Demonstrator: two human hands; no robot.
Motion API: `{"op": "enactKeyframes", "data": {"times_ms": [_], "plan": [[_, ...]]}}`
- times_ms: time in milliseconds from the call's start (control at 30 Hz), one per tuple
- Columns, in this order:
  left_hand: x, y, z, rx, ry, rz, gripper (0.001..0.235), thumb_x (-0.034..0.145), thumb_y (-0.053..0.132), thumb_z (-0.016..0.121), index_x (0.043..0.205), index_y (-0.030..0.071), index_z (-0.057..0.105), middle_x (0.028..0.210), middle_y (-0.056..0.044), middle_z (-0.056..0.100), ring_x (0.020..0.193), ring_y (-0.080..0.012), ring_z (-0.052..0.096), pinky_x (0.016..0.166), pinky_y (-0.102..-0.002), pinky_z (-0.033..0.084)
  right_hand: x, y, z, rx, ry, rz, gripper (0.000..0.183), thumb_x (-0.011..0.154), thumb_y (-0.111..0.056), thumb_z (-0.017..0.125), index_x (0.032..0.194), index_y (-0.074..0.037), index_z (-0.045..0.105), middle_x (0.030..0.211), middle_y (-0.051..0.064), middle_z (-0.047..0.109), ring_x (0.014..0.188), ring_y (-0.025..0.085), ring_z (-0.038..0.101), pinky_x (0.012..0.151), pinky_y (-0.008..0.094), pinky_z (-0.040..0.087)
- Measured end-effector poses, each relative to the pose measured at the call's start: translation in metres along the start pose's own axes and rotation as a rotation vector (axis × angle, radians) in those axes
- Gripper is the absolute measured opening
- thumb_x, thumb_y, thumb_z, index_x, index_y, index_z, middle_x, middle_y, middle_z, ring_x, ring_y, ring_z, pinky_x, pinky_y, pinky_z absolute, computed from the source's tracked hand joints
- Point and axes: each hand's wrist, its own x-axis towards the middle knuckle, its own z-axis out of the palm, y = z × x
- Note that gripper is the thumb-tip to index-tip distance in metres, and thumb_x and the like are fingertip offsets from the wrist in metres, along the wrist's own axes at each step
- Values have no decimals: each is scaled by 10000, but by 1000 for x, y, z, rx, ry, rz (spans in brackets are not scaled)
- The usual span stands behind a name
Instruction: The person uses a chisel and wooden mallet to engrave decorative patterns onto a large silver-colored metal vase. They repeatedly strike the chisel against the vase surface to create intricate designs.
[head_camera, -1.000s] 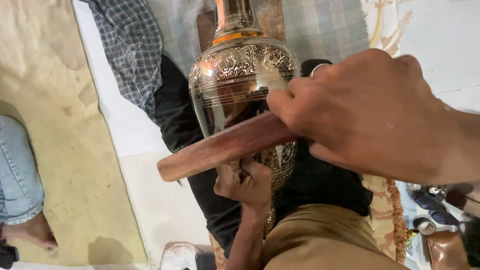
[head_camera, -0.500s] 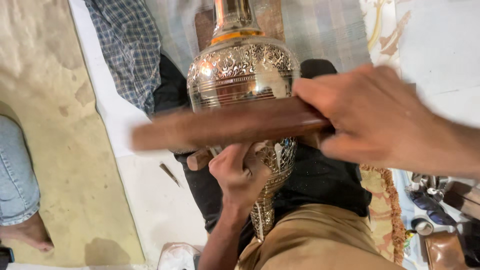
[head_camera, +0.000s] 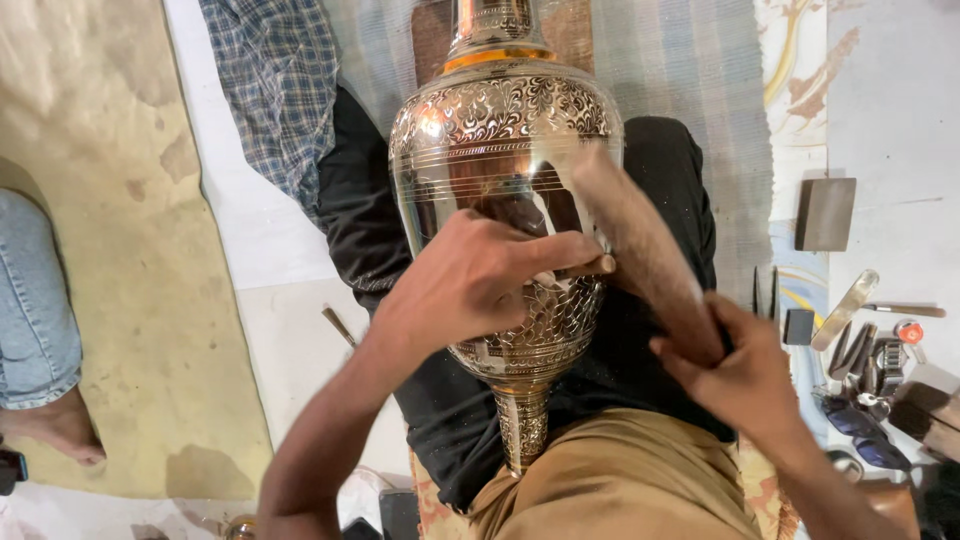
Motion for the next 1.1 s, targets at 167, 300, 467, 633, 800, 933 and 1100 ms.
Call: {"op": "enactKeyframes", "data": {"times_ms": [167, 300, 467, 633, 800, 933, 1100], "plan": [[14, -7, -2, 87, -125, 102, 761, 617, -97, 642, 1296, 235, 725, 577, -53, 633, 417, -174, 491, 413, -361, 363, -31, 27, 28, 56, 240, -39, 324, 719, -122, 865, 994, -28, 724, 802, 45, 713, 704, 68, 647, 651, 262, 529], [20, -4, -1, 124, -233, 89, 748, 632, -97, 651, 1291, 253, 706, 628, -45, 690, 410, -173, 516, 389, -354, 390, -28, 21, 24, 35, 374, -171, 170, 860, -101, 849, 945, -47, 713, 763, 26, 678, 615, 64, 608, 612, 251, 500], [-2, 6, 0, -1, 35, 30, 695, 675, -78, 636, 1310, 202, 664, 788, -48, 741, 555, -191, 633, 496, -355, 476, -7, -12, -32, -108, 31, -40, 344, 681, -25, 798, 1012, -13, 704, 699, 51, 677, 608, 144, 611, 556, 311, 504], [-29, 18, 21, 12, 382, -68, 623, 694, -18, 658, 1305, 86, 601, 892, -111, 723, 693, -264, 668, 613, -379, 516, 30, -79, -71, -553, -147, -143, 335, 703, -136, 864, 981, -67, 690, 693, 75, 696, 611, 177, 674, 597, 346, 540], [-34, 33, 65, -33, 797, -331, 435, 799, -120, 540, 1155, 73, 698, 850, -81, 740, 638, -169, 722, 585, -300, 560, 67, -146, -81, -696, -403, -136, 245, 791, -248, 761, 1005, -167, 673, 635, 12, 639, 542, 153, 628, 533, 321, 516], [-27, 36, 94, 21, 1092, -330, 371, 842, -136, 531, 1147, 1, 693, 964, -119, 770, 778, -188, 783, 676, -294, 633, 79, -189, -76, -1106, -415, -167, 359, 735, -240, 787, 1063, -193, 649, 653, 7, 663, 590, 168, 670, 576, 320, 543], [-28, 41, 106, 46, 1178, -389, 350, 807, -122, 521, 1093, -32, 703, 859, -102, 739, 671, -157, 719, 615, -287, 559, 78, -229, -61, -1367, -496, -262, 384, 738, -316, 790, 1021, -184, 566, 696, -14, 649, 624, 195, 666, 578, 364, 528]]}}
